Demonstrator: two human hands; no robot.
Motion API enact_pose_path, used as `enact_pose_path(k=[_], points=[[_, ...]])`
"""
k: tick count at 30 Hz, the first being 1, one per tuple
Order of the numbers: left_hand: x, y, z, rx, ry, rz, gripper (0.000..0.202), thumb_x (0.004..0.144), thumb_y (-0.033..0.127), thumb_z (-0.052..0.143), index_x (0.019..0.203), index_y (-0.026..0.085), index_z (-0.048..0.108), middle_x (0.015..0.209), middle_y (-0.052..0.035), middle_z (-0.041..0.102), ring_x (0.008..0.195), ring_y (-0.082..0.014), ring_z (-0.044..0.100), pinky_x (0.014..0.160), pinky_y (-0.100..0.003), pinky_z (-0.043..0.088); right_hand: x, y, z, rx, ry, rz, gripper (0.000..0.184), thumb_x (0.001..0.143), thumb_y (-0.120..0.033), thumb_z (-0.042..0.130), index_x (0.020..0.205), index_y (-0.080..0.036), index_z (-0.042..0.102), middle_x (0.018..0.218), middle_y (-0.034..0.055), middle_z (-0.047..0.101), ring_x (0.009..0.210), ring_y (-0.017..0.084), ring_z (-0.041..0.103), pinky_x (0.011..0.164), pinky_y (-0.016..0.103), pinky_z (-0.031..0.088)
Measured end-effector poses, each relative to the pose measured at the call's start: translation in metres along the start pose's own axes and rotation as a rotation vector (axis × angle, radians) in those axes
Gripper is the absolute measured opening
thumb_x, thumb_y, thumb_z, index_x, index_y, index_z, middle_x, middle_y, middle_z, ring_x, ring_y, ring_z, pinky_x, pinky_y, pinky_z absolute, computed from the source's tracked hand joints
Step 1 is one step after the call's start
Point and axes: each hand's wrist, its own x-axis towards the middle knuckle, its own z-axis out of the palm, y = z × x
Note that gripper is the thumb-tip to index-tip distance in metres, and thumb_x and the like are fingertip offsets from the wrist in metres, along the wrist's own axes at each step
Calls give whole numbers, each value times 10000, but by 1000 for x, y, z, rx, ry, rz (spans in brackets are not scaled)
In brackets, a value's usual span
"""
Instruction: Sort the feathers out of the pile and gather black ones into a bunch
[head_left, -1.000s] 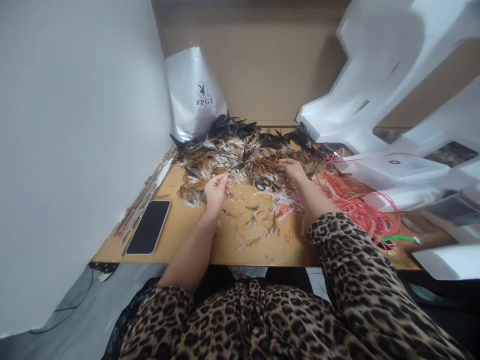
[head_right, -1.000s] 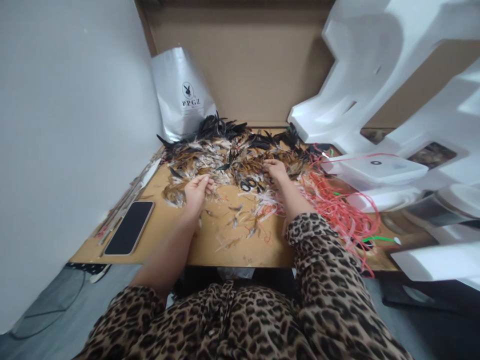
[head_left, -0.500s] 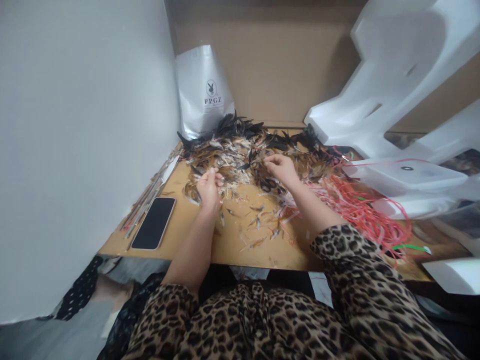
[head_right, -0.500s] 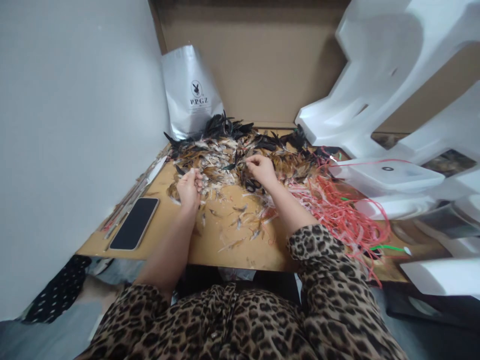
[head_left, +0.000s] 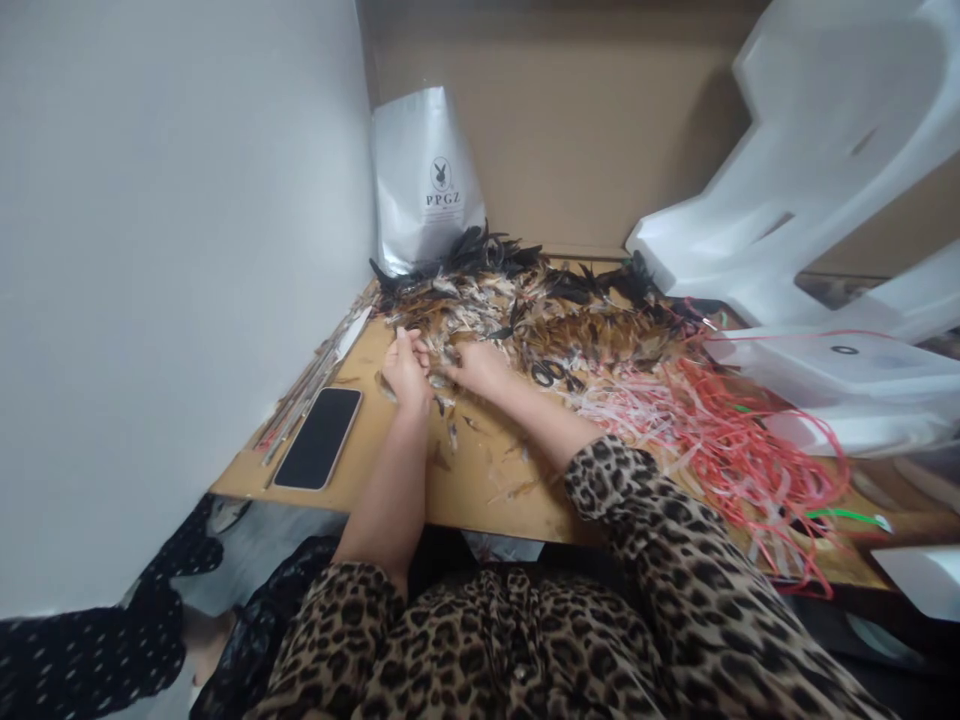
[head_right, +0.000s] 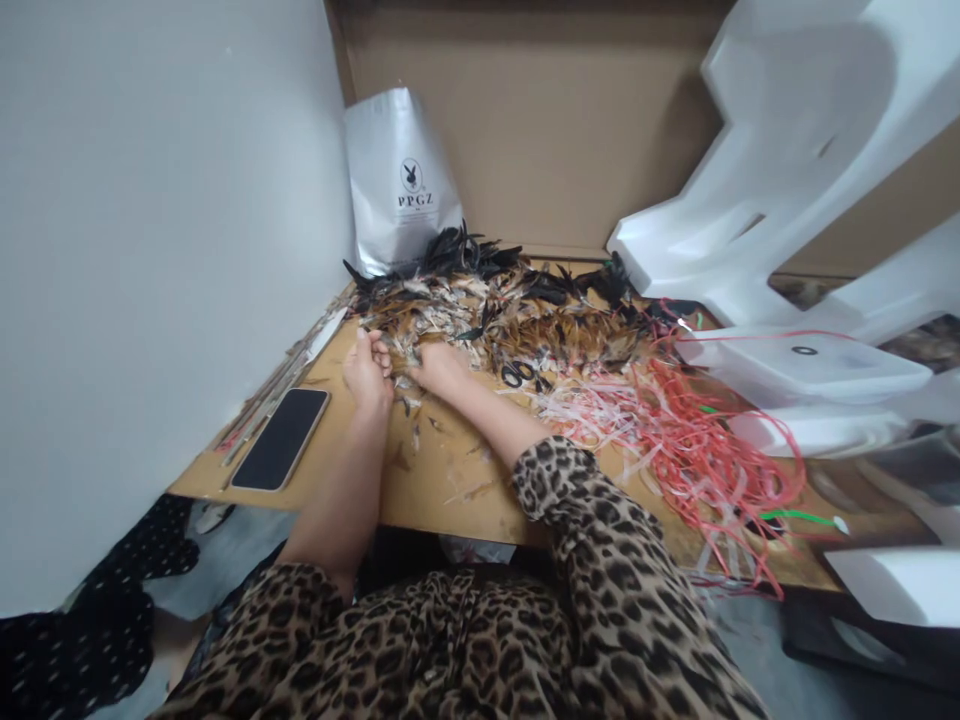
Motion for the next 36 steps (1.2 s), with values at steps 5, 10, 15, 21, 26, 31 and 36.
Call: enact_pose_path(k=[5,10,15,21,26,31,36], points=[[-1,4,0,15,16,42,439,731,553,532,797,121,580,522,42,481,341,-14,344,340,-174,170,24,-27,12,-71,-95,98,459,698,-516,552,915,-127,662,916,179,663,863,289,624,702,337,446],[1,4,-1,10,24,55,446,725,558,535,799,121,580,524,44,478,342,-15,338,341,-175,165,49,-30,25,18,-145,235,409,662,-456,592,911,-140,667,964,166,659,885,268,625,706,317,452],[3,3,-3,12,28,55,428,731,546,534,808,128,585,536,41,480,355,-16,350,342,-171,169,54,-17,27,130,-120,265,329,652,-376,579,884,-159,665,911,118,659,783,195,611,631,245,415],[1,0,-2,10,20,40,430,718,543,554,803,124,588,533,41,482,355,-16,353,344,-173,181,32,16,-3,277,-65,133,190,605,-315,557,592,-131,605,531,-16,478,528,85,422,488,200,289],[-9,-6,3,48,-78,-10,397,705,519,583,784,130,595,537,41,482,358,-16,353,335,-171,170,-1,49,-24,420,-38,187,235,587,-329,584,484,-143,482,437,-64,312,464,52,289,450,201,225],[-20,-14,8,149,-205,-48,351,703,471,609,769,126,614,538,27,503,362,-19,362,330,-164,164,-24,75,-19,450,-115,272,250,582,-344,610,488,-140,499,418,-62,380,433,51,344,439,188,255],[-22,-20,9,203,-244,-37,316,714,443,608,758,131,631,540,19,517,363,-20,360,328,-166,169,-35,85,-22,700,-102,298,300,608,-406,637,699,-121,622,493,-21,543,423,64,412,448,191,322]])
